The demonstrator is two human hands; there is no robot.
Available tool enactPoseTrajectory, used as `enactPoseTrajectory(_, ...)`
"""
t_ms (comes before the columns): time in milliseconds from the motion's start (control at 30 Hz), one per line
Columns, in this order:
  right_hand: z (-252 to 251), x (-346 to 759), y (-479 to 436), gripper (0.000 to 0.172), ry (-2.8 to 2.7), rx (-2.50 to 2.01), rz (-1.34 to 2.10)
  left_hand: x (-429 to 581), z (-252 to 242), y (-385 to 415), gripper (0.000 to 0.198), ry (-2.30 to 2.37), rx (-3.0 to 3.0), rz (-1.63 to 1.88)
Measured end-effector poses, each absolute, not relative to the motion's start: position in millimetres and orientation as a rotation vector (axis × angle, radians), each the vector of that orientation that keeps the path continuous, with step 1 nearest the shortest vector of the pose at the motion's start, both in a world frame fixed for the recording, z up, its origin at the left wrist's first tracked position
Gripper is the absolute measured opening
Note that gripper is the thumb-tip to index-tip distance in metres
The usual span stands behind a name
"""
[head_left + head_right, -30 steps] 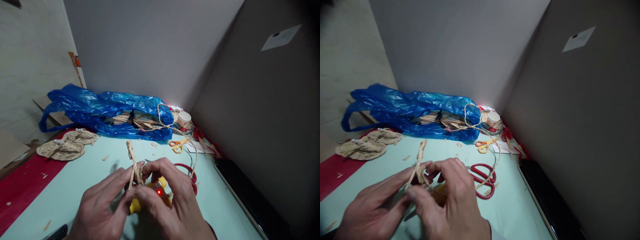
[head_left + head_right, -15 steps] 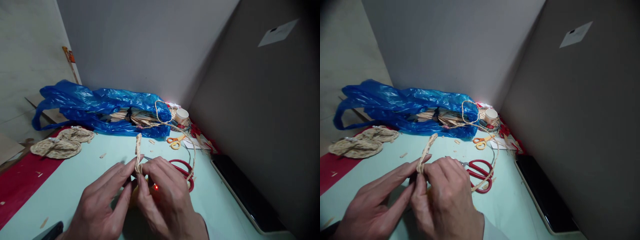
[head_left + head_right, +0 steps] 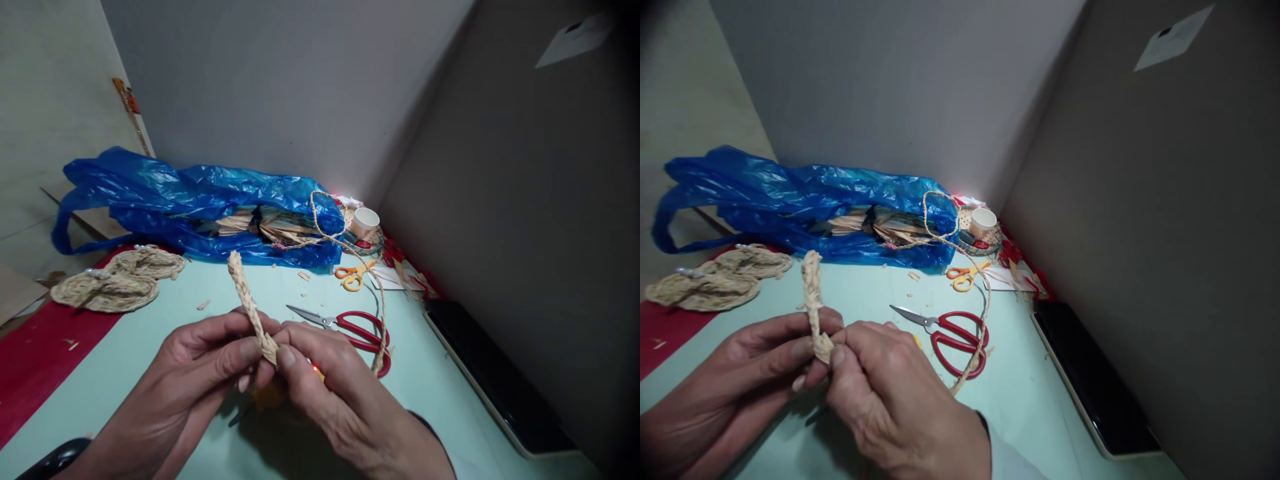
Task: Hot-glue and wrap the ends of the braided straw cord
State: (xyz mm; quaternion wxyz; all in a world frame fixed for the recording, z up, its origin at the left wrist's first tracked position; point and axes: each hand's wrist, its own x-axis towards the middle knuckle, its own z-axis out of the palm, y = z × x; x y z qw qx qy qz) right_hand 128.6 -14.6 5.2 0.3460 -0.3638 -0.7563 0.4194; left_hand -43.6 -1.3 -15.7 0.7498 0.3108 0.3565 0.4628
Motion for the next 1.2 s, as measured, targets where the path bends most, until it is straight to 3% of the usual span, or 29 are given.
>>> enactPoseTrajectory(267, -8, 125, -14, 0.025, -2.072, -1.047, 0.875, -47, -17, -7, 0.031, 0.979, 0.772, 1.148)
enactPoseTrajectory(600, -15, 122, -16, 0.026, -2.039, -1.090, 0.706, -41, -18, -5, 0.025, 1.036, 0.850, 1.162)
enactPoseTrajectory(1200, -14, 125, -13, 0.031, -2.100, -1.107, 0.822, -40, -18, 2, 0.032, 1.067, 0.841, 1.044)
